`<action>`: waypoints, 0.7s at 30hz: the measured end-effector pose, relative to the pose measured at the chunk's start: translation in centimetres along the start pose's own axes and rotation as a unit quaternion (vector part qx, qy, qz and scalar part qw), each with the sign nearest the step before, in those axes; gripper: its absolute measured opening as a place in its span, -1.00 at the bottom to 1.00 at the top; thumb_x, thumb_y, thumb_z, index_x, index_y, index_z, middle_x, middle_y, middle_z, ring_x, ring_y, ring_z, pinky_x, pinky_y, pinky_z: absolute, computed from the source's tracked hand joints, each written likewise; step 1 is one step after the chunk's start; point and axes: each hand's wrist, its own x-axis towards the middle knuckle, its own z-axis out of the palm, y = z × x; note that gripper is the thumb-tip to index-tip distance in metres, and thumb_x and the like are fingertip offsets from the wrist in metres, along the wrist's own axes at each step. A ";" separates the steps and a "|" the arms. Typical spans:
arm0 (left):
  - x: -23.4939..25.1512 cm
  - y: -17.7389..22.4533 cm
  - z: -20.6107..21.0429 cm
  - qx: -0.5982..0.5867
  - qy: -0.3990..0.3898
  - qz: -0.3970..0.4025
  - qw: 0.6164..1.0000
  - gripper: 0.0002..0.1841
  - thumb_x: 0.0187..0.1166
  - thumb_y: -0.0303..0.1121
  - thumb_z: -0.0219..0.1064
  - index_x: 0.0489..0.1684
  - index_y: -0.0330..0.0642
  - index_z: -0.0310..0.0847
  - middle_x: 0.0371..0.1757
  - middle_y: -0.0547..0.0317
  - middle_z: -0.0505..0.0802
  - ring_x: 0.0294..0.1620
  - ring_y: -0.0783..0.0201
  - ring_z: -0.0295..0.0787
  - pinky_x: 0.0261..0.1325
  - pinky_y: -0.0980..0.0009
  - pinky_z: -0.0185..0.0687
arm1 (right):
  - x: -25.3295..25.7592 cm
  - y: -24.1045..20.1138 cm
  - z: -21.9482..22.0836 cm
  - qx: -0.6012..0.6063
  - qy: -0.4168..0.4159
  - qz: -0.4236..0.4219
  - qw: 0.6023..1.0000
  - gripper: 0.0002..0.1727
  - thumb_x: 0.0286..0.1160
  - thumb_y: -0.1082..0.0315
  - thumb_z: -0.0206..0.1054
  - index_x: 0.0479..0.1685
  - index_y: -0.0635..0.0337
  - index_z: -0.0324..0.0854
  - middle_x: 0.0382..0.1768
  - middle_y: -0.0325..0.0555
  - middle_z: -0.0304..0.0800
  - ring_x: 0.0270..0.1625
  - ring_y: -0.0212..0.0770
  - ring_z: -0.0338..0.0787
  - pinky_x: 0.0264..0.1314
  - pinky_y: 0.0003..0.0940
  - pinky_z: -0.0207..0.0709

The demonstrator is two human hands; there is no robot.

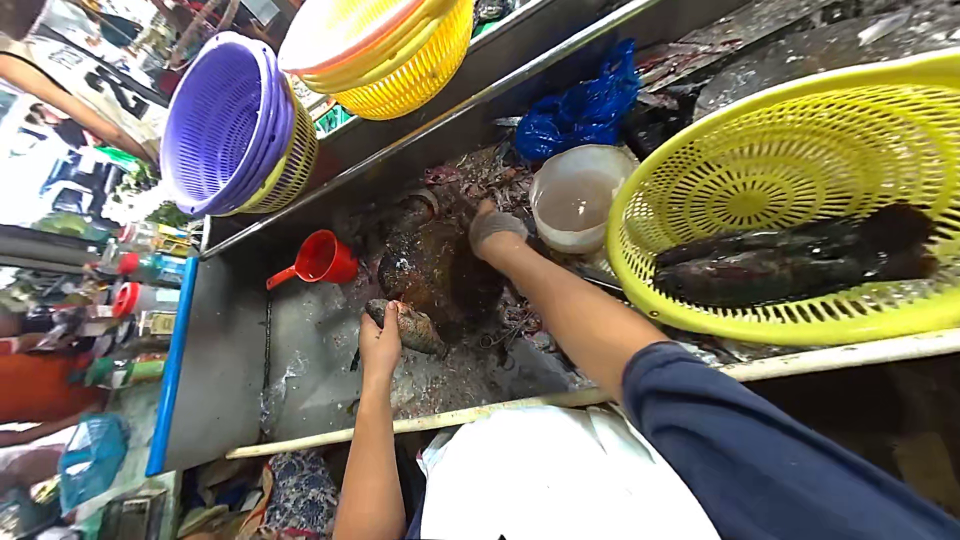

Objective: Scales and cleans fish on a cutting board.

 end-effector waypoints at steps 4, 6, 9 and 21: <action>-0.2 -0.9 0.5 -0.043 0.022 -0.016 0.999 -0.43 0.77 0.02 0.22 0.53 -0.25 0.42 0.08 -0.10 0.83 -0.16 0.14 0.85 -0.24 0.11 0.80 | -3.3 4.0 0.9 -0.086 -0.123 -0.106 0.983 -0.45 0.68 0.16 0.22 0.56 0.25 0.32 -0.02 0.28 0.76 -0.07 0.22 0.84 -0.07 0.21 0.70; -0.2 -0.2 1.2 -0.057 0.013 -0.020 0.998 -0.44 0.77 0.01 0.22 0.52 -0.25 0.43 0.08 -0.10 0.83 -0.14 0.14 0.84 -0.22 0.11 0.79 | -3.2 4.8 1.0 -0.096 -0.133 -0.088 0.983 -0.44 0.71 0.15 0.21 0.58 0.27 0.36 0.12 0.35 0.74 0.08 0.29 0.82 0.08 0.29 0.67; -0.5 0.8 1.9 -0.081 -0.004 -0.002 0.997 -0.50 0.77 -0.03 0.23 0.43 -0.25 0.47 -0.01 -0.06 0.84 -0.19 0.16 0.85 -0.30 0.15 0.80 | -2.9 4.9 -0.6 -0.081 -0.031 -0.017 0.996 -0.42 0.65 0.30 0.20 0.62 0.26 0.21 0.25 0.38 0.72 0.28 0.38 0.78 0.17 0.36 0.64; 0.8 3.4 5.2 -0.195 -0.050 0.008 0.980 -0.53 0.85 -0.07 0.11 0.49 -0.24 0.45 0.04 -0.06 0.87 -0.15 0.13 0.90 -0.24 0.13 0.87 | -6.5 11.7 1.0 -0.025 -0.126 -0.081 0.988 -0.44 0.68 0.20 0.23 0.61 0.21 0.33 0.21 0.36 0.73 0.28 0.38 0.76 0.23 0.42 0.59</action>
